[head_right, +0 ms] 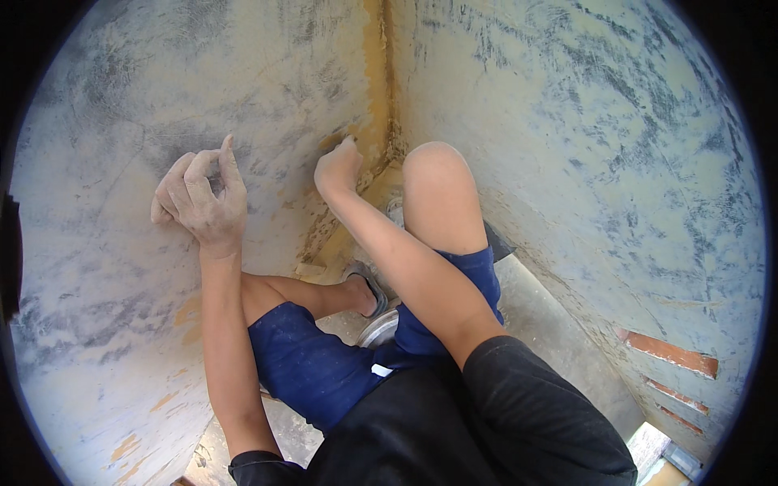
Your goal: Patching and scraping a wall corner using a putty knife.
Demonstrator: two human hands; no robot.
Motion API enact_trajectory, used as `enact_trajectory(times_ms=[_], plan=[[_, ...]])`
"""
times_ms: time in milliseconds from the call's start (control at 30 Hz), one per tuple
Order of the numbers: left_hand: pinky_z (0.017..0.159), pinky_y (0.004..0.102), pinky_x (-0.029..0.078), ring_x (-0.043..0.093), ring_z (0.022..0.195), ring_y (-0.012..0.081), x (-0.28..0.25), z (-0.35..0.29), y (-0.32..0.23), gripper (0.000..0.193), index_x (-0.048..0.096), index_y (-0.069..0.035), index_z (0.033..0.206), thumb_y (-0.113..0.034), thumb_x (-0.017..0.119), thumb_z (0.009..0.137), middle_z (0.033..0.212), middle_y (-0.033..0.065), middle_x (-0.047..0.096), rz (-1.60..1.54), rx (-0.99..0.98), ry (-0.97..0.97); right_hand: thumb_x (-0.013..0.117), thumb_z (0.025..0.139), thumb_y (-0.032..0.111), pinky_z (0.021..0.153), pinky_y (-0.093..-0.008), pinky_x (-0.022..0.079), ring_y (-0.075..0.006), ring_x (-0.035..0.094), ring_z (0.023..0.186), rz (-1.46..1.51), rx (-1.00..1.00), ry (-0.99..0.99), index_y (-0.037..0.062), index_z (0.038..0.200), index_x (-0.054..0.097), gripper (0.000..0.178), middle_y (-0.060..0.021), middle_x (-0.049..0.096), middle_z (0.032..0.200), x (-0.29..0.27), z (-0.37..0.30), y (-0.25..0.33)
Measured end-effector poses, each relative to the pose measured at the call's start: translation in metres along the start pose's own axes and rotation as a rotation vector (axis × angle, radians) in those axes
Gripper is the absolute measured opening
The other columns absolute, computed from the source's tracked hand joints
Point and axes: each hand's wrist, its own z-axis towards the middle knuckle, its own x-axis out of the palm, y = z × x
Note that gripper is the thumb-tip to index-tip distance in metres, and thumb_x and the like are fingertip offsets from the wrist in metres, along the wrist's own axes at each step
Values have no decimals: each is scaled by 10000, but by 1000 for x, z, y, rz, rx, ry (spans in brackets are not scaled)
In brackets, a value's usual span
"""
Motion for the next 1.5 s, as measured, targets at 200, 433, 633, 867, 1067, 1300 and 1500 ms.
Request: enact_trajectory(times_ms=[200,433,633,867,1067,1300,1500], plan=[[852,312,322,564,923,144,-3,8,-8,278,661,-211,930,-251,899,792,930,-52,640,-89,21,51,522,987,43,841,-453,517,-389,693,954,120,-104,-44,-86,1019,626,169,-262,706,962,-44,6,6],[713,388,519,634,804,253,11,9,-34,253,659,-78,958,-157,851,812,951,91,659,-597,25,320,537,1001,11,813,-346,573,-204,721,921,461,138,728,-87,1140,673,217,-168,733,1056,-114,39,4],[747,374,546,670,824,271,20,8,-60,445,684,-2,1159,-196,851,794,1012,151,708,-948,-296,873,575,1029,77,815,-323,584,-177,721,863,703,167,974,-74,1150,688,224,-110,749,999,-128,32,-4],[818,445,543,688,916,362,43,4,-69,541,690,-27,1220,-212,853,738,1025,201,713,-1001,-334,1382,696,965,86,796,-319,561,-148,698,830,817,287,979,-21,992,723,113,-73,729,918,-118,16,-37],[831,442,543,670,982,363,42,14,-77,363,685,-56,1172,-109,771,823,1080,156,695,-723,-143,1212,675,915,31,741,-350,556,-207,702,790,679,398,640,-64,998,730,138,-116,741,892,-82,26,-73],[774,427,530,656,873,320,52,24,-81,245,696,-82,1115,-66,734,873,1027,100,674,-666,3,702,538,945,118,834,-519,519,-533,647,937,-1,57,12,-80,947,685,246,-331,687,934,-48,51,-67],[803,436,516,612,881,339,39,19,-74,220,698,-101,1084,-71,734,869,1031,81,659,-596,53,766,515,918,40,910,-509,547,-462,688,1043,-267,-30,121,-44,1044,696,236,-288,720,1023,-48,59,-17]])
